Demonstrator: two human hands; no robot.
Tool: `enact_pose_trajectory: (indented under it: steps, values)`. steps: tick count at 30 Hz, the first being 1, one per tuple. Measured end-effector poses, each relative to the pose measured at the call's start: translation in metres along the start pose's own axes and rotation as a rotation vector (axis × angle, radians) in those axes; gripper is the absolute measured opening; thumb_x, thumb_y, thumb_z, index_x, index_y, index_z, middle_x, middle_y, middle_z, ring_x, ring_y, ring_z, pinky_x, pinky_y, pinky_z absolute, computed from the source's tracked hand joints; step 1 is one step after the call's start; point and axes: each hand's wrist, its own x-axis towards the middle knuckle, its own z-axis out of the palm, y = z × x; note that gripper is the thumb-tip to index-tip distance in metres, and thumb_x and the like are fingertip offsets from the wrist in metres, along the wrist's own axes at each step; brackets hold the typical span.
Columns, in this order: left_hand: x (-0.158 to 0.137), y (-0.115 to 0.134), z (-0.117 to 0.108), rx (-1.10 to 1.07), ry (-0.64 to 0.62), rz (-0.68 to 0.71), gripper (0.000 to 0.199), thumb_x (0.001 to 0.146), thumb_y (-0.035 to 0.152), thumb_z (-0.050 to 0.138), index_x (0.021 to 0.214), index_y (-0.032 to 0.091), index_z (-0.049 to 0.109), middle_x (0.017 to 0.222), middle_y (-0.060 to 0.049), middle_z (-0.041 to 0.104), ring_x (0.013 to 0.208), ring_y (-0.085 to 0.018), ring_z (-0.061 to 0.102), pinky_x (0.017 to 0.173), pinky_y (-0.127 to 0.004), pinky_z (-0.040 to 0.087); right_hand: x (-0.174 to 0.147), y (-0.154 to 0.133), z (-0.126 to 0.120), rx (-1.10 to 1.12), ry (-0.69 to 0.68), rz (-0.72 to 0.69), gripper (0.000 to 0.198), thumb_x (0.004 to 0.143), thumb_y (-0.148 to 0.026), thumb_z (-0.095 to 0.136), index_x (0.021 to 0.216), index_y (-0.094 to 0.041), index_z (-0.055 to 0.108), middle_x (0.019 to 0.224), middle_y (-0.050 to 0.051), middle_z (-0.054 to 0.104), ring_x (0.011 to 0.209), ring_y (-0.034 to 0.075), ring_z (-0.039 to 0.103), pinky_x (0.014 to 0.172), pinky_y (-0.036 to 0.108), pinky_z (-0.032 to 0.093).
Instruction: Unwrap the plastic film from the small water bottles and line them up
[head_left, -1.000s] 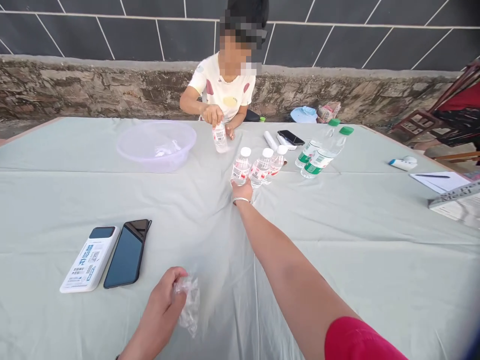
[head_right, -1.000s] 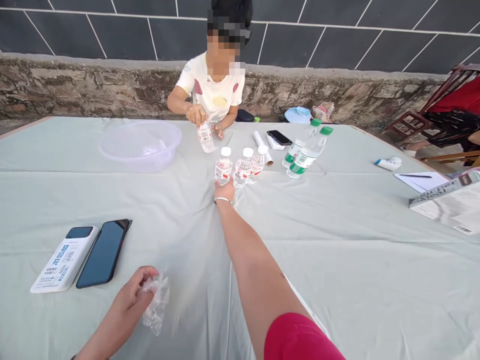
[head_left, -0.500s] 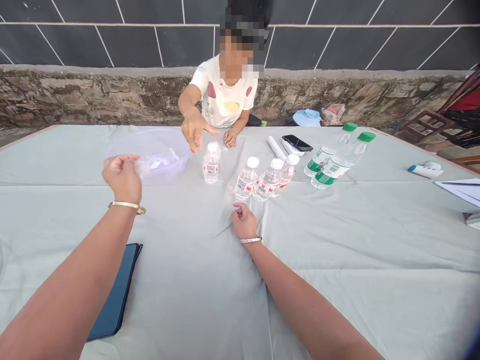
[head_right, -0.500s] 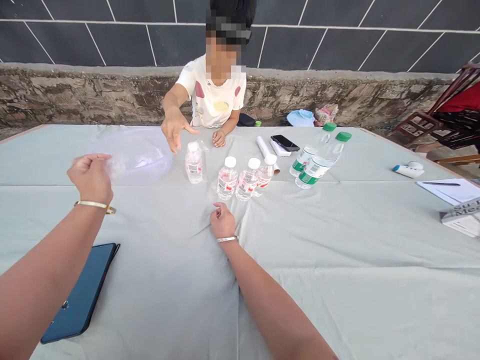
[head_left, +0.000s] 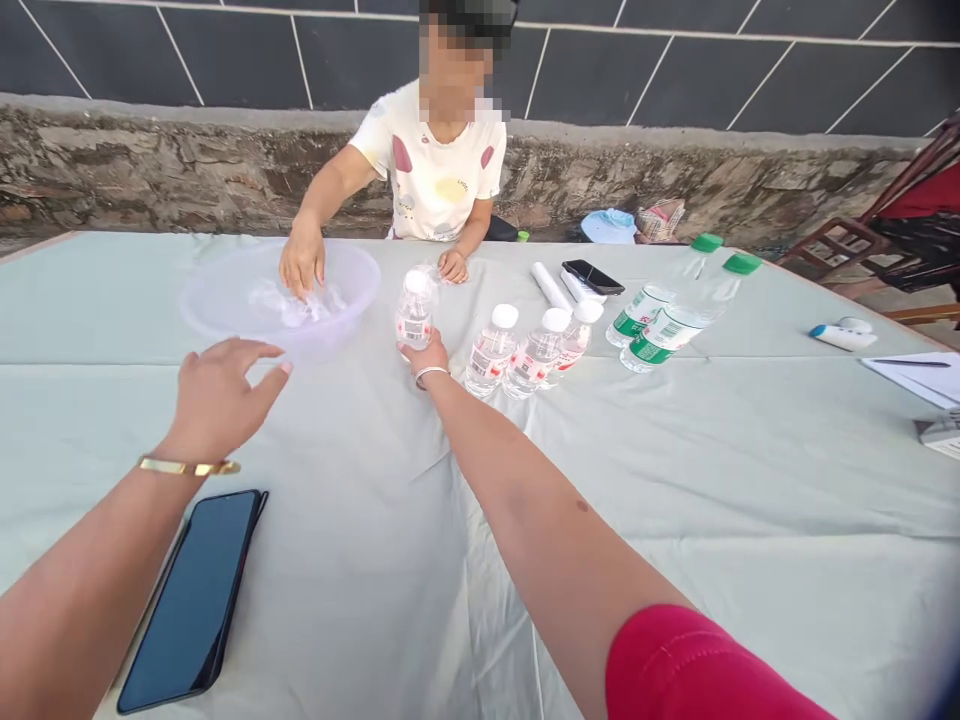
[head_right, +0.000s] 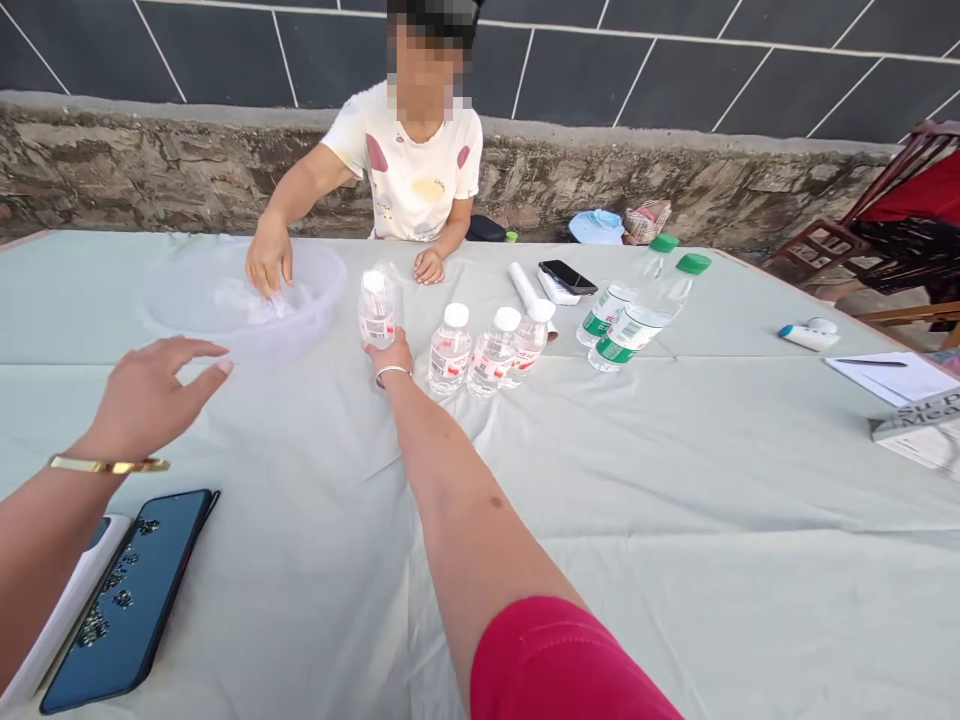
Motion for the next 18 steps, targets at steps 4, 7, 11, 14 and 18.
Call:
enact_pose_trajectory:
  steps: [4, 7, 11, 14, 18]
  values:
    - [-0.072, -0.002, -0.015, -0.315, -0.085, -0.097, 0.029, 0.074, 0.045, 0.058, 0.095, 0.027, 0.069, 0.113, -0.002, 0.065, 0.089, -0.022, 0.06, 0.082, -0.034, 0.046, -0.05, -0.011, -0.025, 0.104, -0.096, 0.153, 0.051, 0.067, -0.036, 0.071, 0.112, -0.022, 0.051, 0.097, 0.003, 0.063, 0.069, 0.014, 0.058, 0.057, 0.026, 0.048]
    - [-0.126, 0.007, -0.006, -0.611, -0.227, -0.241, 0.032, 0.069, 0.051, 0.063, 0.088, 0.026, 0.071, 0.098, -0.003, 0.07, 0.094, -0.025, 0.062, 0.083, -0.032, 0.046, -0.121, -0.013, -0.057, 0.249, -0.316, 0.298, 0.042, 0.072, -0.047, 0.065, 0.101, -0.02, 0.053, 0.07, -0.001, 0.059, 0.045, 0.009, 0.042, 0.04, 0.021, 0.033]
    - [-0.2, 0.04, 0.022, -1.089, -0.565, -0.462, 0.047, 0.075, 0.058, 0.058, 0.1, 0.019, 0.067, 0.102, -0.01, 0.07, 0.101, -0.025, 0.062, 0.088, -0.036, 0.047, -0.229, -0.006, -0.102, 0.585, -0.54, 0.56, 0.044, 0.077, -0.062, 0.042, 0.087, -0.02, 0.054, 0.061, -0.001, 0.055, 0.036, 0.006, 0.026, 0.035, 0.02, 0.017]
    - [-0.253, 0.07, 0.039, -1.446, -0.756, -0.568, 0.05, 0.085, 0.058, 0.044, 0.112, 0.019, 0.06, 0.113, -0.012, 0.065, 0.106, -0.025, 0.061, 0.089, -0.037, 0.048, -0.299, -0.001, -0.132, 0.929, -0.662, 0.756, 0.053, 0.078, -0.064, 0.032, 0.088, -0.019, 0.058, 0.065, 0.002, 0.059, 0.036, 0.006, 0.025, 0.036, 0.021, 0.014]
    - [-0.304, 0.099, 0.049, -1.714, -0.742, -0.709, 0.043, 0.089, 0.054, 0.041, 0.11, 0.021, 0.055, 0.096, -0.008, 0.068, 0.094, -0.02, 0.064, 0.088, -0.034, 0.048, -0.361, -0.002, -0.16, 1.206, -0.643, 0.868, 0.064, 0.081, -0.065, 0.022, 0.097, -0.016, 0.06, 0.062, 0.002, 0.057, 0.037, 0.006, 0.024, 0.034, 0.02, 0.015]
